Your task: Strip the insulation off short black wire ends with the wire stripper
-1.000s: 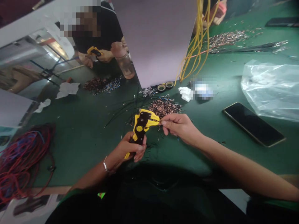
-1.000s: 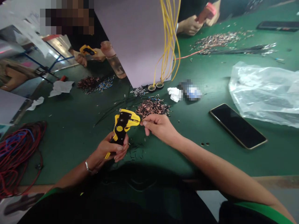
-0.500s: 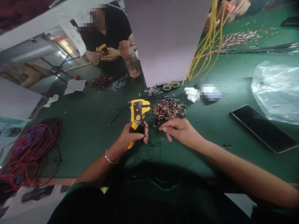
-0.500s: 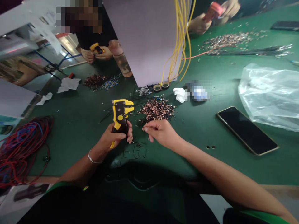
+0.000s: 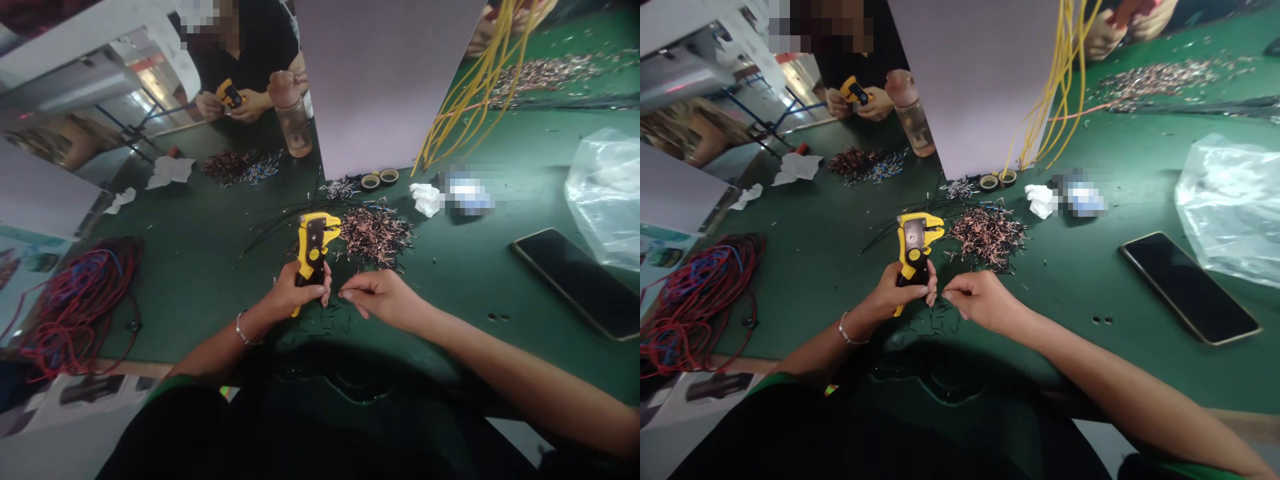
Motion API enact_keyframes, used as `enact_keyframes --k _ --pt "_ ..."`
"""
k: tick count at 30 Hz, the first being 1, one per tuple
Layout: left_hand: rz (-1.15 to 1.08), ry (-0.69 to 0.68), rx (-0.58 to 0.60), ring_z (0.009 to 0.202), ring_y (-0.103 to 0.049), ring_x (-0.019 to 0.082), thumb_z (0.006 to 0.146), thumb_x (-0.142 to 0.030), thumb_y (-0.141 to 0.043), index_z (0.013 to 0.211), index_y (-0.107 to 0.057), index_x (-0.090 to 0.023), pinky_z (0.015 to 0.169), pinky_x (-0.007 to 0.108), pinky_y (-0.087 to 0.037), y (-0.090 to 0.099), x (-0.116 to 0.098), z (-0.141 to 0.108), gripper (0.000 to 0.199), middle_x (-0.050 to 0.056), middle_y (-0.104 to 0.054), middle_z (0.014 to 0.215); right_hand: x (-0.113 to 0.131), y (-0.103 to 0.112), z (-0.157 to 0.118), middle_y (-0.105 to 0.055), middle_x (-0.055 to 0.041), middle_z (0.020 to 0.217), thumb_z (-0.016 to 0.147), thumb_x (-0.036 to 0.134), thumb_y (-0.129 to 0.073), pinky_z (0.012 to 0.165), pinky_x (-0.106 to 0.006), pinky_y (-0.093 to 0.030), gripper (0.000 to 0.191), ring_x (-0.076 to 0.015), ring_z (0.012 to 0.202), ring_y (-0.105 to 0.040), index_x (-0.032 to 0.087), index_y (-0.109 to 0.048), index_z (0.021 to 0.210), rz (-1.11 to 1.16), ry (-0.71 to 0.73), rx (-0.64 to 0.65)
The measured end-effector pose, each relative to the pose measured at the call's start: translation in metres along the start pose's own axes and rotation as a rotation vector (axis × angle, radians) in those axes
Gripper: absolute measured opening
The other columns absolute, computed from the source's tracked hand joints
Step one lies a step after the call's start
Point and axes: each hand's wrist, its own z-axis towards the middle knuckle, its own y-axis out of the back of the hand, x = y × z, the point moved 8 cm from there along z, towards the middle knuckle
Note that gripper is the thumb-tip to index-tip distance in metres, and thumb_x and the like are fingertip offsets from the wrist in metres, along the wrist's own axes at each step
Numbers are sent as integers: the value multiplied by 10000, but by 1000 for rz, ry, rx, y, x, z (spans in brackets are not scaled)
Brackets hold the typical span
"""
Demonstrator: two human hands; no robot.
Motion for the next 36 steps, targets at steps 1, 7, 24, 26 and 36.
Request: enact_keyframes --k 1,7,24,26,36 --pt "6 0 0 604 -609 133 734 -282 -803 950 -589 -124 613 312 -542 1 0 0 343 17 -612 782 -1 1 0 -557 37 456 825 256 -609 486 -261 -370 160 -106 447 -466 195 -720 729 9 -6 -2" --pt "-12 -18 -57 580 -605 133 712 -234 -797 926 -585 -125 581 308 -542 11 -3 3 321 10 -612 757 -5 15 0 -509 48 413 803 282 -626 471 -265 -345 167 -96 413 -418 184 -708 697 69 -53 -60" --pt "-229 78 180 709 -670 236 627 -202 -762 1124 -616 -126 684 405 -548 -4 -3 4 524 99 -693 903 26 71 -17 -500 45 471 836 329 -575 475 -271 -356 254 -104 448 -447 145 -748 860 -37 97 -475" --pt "-245 106 210 728 -668 241 610 -209 -753 1138 -613 -126 705 414 -548 -6 -4 3 552 108 -689 919 30 73 -19 -512 43 465 846 325 -563 494 -278 -376 252 -110 455 -468 146 -739 856 -49 128 -494" --pt "-397 188 366 844 -636 243 480 -109 -677 1322 -556 -173 828 437 -518 -13 -1 1 853 124 -639 1118 33 68 -19 -584 28 492 877 304 -535 495 -271 -382 235 -110 474 -479 162 -722 876 -72 178 -435"
